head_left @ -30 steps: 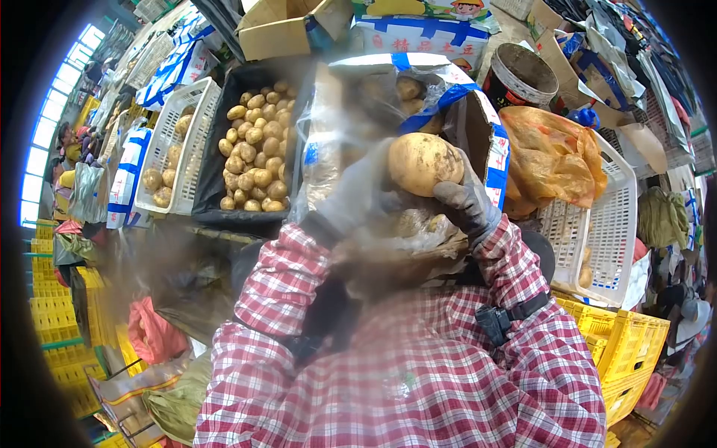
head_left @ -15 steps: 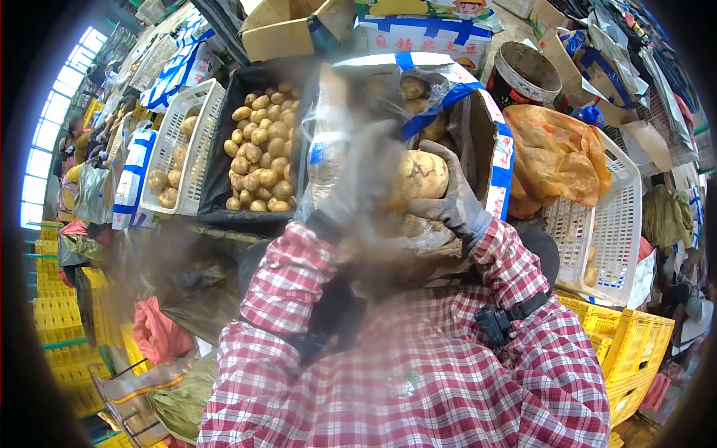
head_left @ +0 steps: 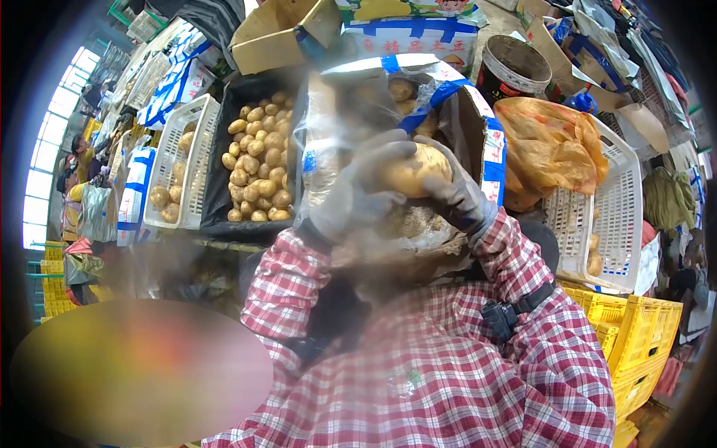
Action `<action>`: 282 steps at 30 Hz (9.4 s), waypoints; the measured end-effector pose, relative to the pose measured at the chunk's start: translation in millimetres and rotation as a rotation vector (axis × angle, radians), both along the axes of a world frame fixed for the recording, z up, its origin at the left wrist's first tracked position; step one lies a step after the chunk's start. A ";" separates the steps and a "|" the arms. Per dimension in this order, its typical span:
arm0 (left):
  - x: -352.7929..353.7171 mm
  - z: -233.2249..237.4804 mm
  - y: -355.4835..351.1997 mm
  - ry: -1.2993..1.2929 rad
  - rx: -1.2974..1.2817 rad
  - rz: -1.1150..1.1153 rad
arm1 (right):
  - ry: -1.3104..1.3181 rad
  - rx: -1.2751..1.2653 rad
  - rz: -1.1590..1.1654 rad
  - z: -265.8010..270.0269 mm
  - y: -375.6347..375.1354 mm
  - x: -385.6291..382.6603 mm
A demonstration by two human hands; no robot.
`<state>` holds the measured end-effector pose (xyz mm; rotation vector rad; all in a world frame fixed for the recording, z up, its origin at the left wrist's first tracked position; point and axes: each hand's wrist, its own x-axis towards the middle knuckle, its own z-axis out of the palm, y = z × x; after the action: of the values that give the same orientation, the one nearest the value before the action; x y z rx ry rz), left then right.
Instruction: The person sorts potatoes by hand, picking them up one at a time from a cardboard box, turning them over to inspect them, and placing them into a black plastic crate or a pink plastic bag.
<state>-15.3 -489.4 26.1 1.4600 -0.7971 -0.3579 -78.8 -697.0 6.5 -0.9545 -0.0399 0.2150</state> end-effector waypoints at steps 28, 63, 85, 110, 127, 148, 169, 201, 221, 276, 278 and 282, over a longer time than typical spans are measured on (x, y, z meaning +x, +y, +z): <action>3.8 7.4 30.2 0.335 -0.250 0.329 | -0.317 -1.074 -0.668 15.0 -176.1 20.0; 21.3 -5.1 28.6 0.443 0.089 0.279 | -0.152 -1.370 0.557 -251.4 73.9 122.1; -9.9 -14.6 -26.1 -0.760 0.471 0.113 | -0.259 -0.581 0.014 -25.2 -3.8 9.2; 14.6 -20.8 -1.7 0.382 0.201 0.123 | -0.093 -0.264 0.008 -0.3 -4.8 4.3; 15.0 -17.0 -10.6 -0.061 0.282 0.220 | -0.346 -0.165 0.034 -23.4 -6.8 5.7; -7.6 0.0 -21.7 -0.101 0.290 0.206 | 0.074 -0.235 -0.194 -4.9 -7.3 14.6; -8.7 -6.5 -22.5 0.038 0.540 0.330 | -0.410 -0.618 -0.085 -46.7 8.7 2.6; 13.7 -22.9 -6.8 -0.229 0.255 0.395 | -0.131 -0.072 0.061 -4.1 7.6 6.8; 0.4 11.0 2.7 -0.202 0.131 0.066 | -0.110 -0.076 0.036 5.6 2.0 6.2; -18.8 -1.4 -15.9 -0.424 0.139 0.151 | -0.576 -0.835 -0.262 -27.4 28.4 9.4; -22.3 0.2 -14.6 -0.245 0.149 0.075 | -0.371 -0.688 -0.164 -33.1 36.9 7.4; -29.1 7.5 -8.4 0.110 0.027 0.215 | -0.353 -0.668 -0.106 -55.2 42.5 23.1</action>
<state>-44.4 -497.8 33.6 1.5215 -0.5428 -0.2838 -55.7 -654.5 -48.8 -1.6484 -0.2528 -0.0510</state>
